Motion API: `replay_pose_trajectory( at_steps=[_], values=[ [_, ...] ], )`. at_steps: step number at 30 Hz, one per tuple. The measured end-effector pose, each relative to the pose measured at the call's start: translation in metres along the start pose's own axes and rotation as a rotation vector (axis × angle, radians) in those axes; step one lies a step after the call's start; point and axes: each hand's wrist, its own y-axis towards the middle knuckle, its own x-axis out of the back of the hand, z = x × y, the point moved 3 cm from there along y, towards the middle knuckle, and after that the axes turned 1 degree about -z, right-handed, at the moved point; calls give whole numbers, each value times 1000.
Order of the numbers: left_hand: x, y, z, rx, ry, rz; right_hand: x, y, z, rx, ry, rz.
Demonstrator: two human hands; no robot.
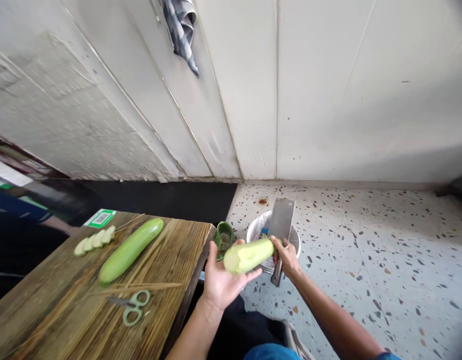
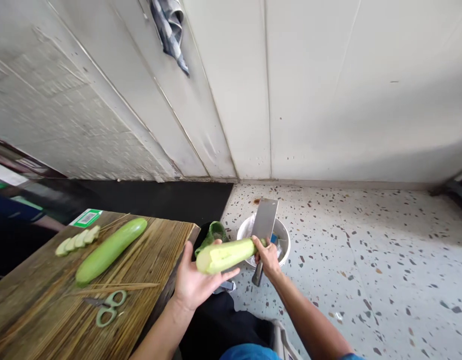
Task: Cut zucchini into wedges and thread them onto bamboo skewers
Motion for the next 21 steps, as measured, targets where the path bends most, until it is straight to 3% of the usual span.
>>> replay_pose_trajectory(
  at_steps=[4, 6, 8, 12, 15, 18, 21],
  values=[
    [10, -9, 8, 258, 107, 59, 10, 12, 22, 49, -104, -8],
    [18, -8, 15, 336, 261, 108, 11, 13, 40, 185, -215, 3],
    [28, -5, 20, 352, 451, 78, 7, 8, 60, 374, -310, 52],
    [38, -1, 20, 121, 796, -48, 3, -8, 90, 705, -399, 163],
    [41, -3, 17, -54, 897, -112, 13, -17, 97, 829, -497, 54],
    [46, -4, 13, -130, 977, -223, 25, -27, 94, 941, -655, 7],
    [48, -3, 10, -152, 1022, -255, 30, -37, 90, 1014, -762, 94]
  ],
)
